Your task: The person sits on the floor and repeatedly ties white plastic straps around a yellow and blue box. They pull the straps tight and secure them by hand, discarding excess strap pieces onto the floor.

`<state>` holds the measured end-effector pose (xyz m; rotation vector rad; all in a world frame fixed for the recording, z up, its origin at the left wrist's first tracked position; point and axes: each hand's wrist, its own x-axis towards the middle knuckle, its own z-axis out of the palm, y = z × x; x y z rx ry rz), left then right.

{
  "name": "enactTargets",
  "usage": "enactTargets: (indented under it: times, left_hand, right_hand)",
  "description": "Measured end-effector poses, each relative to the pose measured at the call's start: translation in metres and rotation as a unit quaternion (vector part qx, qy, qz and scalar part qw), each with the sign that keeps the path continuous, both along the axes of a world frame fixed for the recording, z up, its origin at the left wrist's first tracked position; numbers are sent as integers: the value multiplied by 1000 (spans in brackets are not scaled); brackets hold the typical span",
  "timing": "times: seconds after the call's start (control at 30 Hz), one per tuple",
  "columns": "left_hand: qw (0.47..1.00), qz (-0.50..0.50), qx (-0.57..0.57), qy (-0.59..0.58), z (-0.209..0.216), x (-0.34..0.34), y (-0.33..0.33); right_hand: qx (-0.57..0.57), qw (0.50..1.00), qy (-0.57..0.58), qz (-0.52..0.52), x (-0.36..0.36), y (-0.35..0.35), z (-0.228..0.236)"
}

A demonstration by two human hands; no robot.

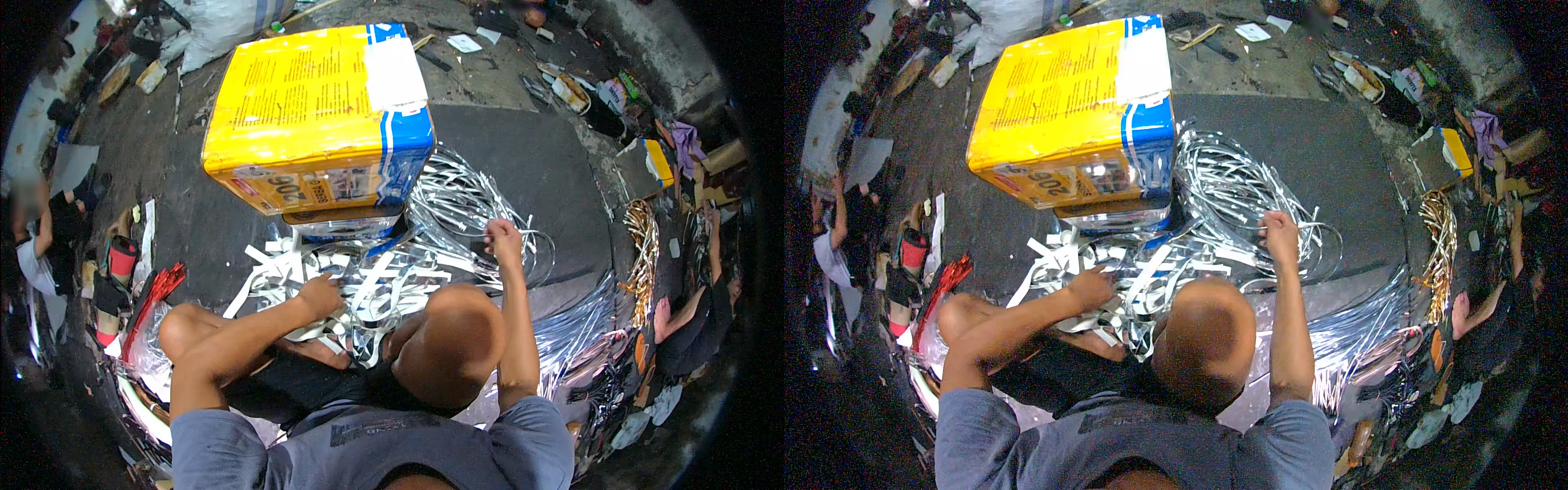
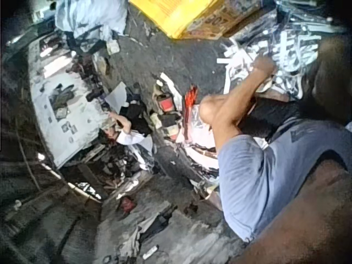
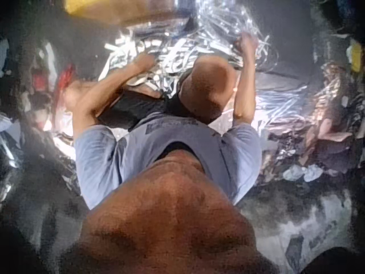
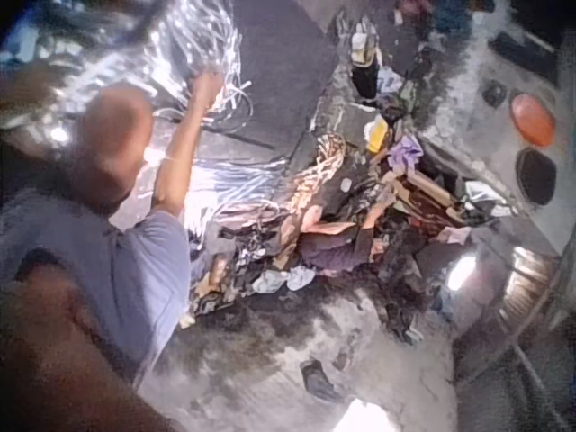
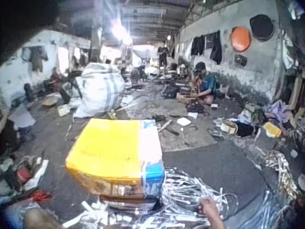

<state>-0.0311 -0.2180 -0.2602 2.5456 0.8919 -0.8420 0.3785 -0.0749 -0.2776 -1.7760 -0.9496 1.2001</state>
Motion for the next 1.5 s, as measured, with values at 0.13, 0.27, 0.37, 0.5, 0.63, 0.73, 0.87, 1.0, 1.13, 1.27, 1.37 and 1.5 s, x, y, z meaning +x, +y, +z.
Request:
enactTargets:
  times: [0.13, 0.27, 0.37, 0.5, 0.63, 0.73, 0.87, 1.0, 1.13, 1.27, 1.37, 1.5]
  left_hand:
    - [970, 154, -127, -139, 61, 12, 8]
    - [905, 250, -130, -319, 172, 37, 18]
    - [823, 309, 9, -477, 241, 28, 26]
    - [765, 441, 92, -460, 307, -40, 35]
    - [716, 440, 138, -524, 339, -116, 58]
    - [753, 503, 193, -379, 346, -164, 87]
    - [748, 421, 509, -58, 322, -168, 114]
    - [690, 325, 544, -351, 292, -96, 163]
    - [720, 292, 231, -585, 258, -9, 204]
    - [703, 351, 187, -589, 252, 11, 212]
    - [687, 332, 208, -612, 250, 15, 204]
    - [694, 296, 268, -599, 247, 19, 200]
  right_hand:
    - [120, 939, 33, 321, -51, -18, 102]
    - [195, 776, 94, 592, -112, -32, 192]
    - [130, 716, 113, 676, -157, -38, 230]
    - [82, 795, 163, 579, -175, -25, 266]
    - [129, 815, 70, 560, -175, 20, 299]
    - [172, 825, 2, 539, -182, 56, 313]
    - [276, 808, -177, 490, -199, 89, 317]
    - [357, 789, -285, 411, -214, 101, 308]
    - [447, 757, -291, 379, -215, 103, 297]
    - [465, 750, -308, 355, -201, 99, 295]
    - [480, 734, -317, 362, -189, 91, 296]
    - [474, 724, -353, 355, -181, 81, 296]
